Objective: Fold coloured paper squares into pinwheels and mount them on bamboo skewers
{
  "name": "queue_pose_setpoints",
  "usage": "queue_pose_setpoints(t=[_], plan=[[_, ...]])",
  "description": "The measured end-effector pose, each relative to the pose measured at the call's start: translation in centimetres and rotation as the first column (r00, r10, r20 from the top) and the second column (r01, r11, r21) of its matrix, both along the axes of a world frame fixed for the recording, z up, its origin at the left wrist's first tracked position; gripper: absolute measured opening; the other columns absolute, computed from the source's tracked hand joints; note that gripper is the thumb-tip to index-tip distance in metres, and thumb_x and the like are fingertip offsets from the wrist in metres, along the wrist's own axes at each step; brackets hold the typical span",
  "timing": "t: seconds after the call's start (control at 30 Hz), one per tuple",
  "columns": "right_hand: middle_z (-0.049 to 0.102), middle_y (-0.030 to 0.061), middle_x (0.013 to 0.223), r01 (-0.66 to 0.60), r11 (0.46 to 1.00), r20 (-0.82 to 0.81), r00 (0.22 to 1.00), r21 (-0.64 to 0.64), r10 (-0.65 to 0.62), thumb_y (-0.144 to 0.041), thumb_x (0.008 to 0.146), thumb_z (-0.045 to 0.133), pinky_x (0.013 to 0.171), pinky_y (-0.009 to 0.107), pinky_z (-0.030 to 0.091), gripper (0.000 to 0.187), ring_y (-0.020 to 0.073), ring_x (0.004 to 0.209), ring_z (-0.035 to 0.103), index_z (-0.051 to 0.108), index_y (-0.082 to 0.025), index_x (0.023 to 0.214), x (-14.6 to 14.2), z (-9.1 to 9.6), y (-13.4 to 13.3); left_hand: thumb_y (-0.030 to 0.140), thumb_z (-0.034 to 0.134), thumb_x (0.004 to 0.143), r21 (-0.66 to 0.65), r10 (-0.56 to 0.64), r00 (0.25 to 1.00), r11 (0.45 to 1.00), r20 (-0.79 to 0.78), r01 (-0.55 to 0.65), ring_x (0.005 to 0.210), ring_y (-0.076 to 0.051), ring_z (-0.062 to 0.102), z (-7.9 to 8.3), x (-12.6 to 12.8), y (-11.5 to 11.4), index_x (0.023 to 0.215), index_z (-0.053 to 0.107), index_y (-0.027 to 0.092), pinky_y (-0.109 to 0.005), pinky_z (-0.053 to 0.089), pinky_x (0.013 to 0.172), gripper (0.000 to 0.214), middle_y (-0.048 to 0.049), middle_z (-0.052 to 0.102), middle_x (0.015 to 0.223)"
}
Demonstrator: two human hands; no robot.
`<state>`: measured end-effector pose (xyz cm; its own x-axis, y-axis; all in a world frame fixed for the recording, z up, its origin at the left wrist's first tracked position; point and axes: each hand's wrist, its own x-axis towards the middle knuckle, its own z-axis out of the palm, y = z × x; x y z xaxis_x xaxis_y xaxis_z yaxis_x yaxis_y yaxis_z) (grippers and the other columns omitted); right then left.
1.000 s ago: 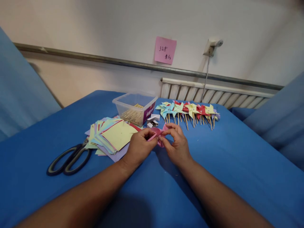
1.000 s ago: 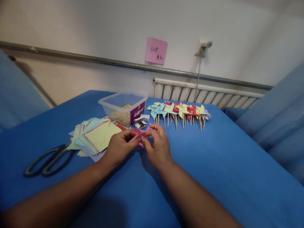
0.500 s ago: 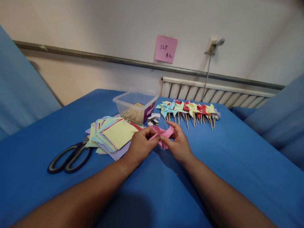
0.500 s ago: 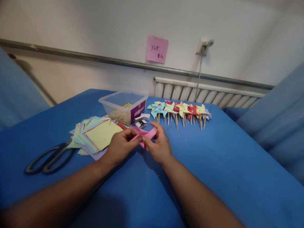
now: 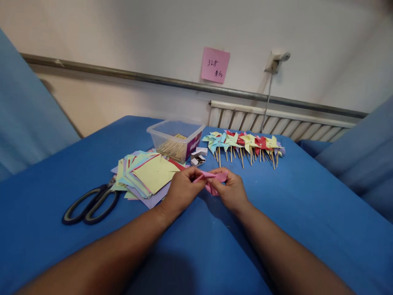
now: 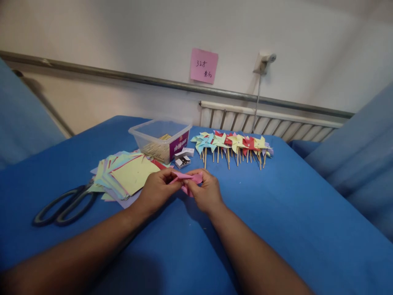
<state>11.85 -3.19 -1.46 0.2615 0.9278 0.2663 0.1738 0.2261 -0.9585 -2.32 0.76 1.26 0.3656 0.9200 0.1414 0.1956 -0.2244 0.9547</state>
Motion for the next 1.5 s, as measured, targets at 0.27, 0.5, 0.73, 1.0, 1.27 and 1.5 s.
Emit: queue_pose_setpoints(t=[0.27, 0.5, 0.73, 1.0, 1.27, 1.5], plan=[[0.066, -0.0005, 0.073, 0.038, 0.999, 0.1, 0.994, -0.009, -0.037, -0.03, 0.074, 0.064, 0.06, 0.023, 0.045, 0.014, 0.0126, 0.064, 0.056, 0.069, -0.02, 0.083, -0.03, -0.13, -0.01, 0.024, 0.066, 0.064, -0.041, 0.006, 1.0, 0.999, 0.025, -0.005, 0.065, -0.015, 0.058, -0.21, 0.15, 0.37, 0.071, 0.067, 0.015, -0.025, 0.044, 0.06, 0.011, -0.0009, 0.066, 0.066], [0.062, -0.003, 0.059, -0.027, 0.998, 0.069, 0.997, -0.065, 0.031, -0.031, 0.075, 0.064, 0.05, 0.021, 0.041, 0.012, 0.011, 0.052, 0.053, 0.066, -0.02, 0.079, -0.15, 0.34, -0.07, 0.025, 0.067, 0.063, -0.091, -0.002, 0.999, 0.996, 0.041, 0.006, 0.063, -0.015, 0.058, -0.09, 0.19, 0.22, 0.069, 0.067, 0.015, -0.025, 0.043, 0.059, 0.012, -0.0015, 0.066, 0.065], [0.063, -0.0026, 0.063, 0.027, 0.998, 0.091, 0.996, -0.05, -0.022, -0.031, 0.072, 0.067, 0.052, 0.021, 0.041, 0.012, 0.0108, 0.056, 0.053, 0.066, -0.019, 0.075, -0.15, 0.33, 0.0, 0.027, 0.069, 0.062, -0.085, 0.048, 0.997, 0.995, 0.052, -0.043, 0.061, -0.014, 0.056, -0.06, 0.06, 0.55, 0.071, 0.068, 0.014, -0.024, 0.042, 0.058, 0.016, -0.0003, 0.064, 0.064], [0.064, -0.0023, 0.063, 0.071, 0.997, 0.144, 0.987, -0.021, -0.067, -0.034, 0.073, 0.065, 0.054, 0.023, 0.042, 0.015, 0.0118, 0.056, 0.054, 0.067, -0.019, 0.074, -0.15, 0.12, 0.06, 0.028, 0.068, 0.064, -0.067, 0.015, 1.0, 0.998, 0.01, -0.014, 0.064, -0.015, 0.059, 0.34, -0.01, 0.33, 0.076, 0.07, 0.015, -0.025, 0.044, 0.061, 0.017, -0.0004, 0.067, 0.068], [0.062, -0.0028, 0.062, 0.062, 0.998, 0.144, 0.988, -0.028, -0.057, -0.034, 0.074, 0.067, 0.053, 0.022, 0.041, 0.015, 0.0111, 0.055, 0.052, 0.067, -0.019, 0.078, -0.14, 0.32, -0.19, 0.03, 0.067, 0.066, -0.008, 0.044, 0.998, 0.999, -0.048, -0.045, 0.061, -0.014, 0.055, 0.33, -0.11, 0.39, 0.073, 0.067, 0.015, -0.024, 0.04, 0.057, 0.017, 0.0002, 0.063, 0.065], [0.064, -0.0025, 0.064, 0.019, 1.0, 0.124, 0.992, -0.015, -0.016, -0.031, 0.076, 0.065, 0.054, 0.022, 0.042, 0.013, 0.0113, 0.057, 0.055, 0.068, -0.019, 0.08, -0.15, 0.57, -0.32, 0.028, 0.068, 0.064, -0.02, 0.037, 0.999, 0.999, -0.022, -0.037, 0.061, -0.014, 0.056, 0.38, -0.03, 0.22, 0.073, 0.067, 0.015, -0.025, 0.041, 0.059, 0.015, 0.0002, 0.063, 0.065]])
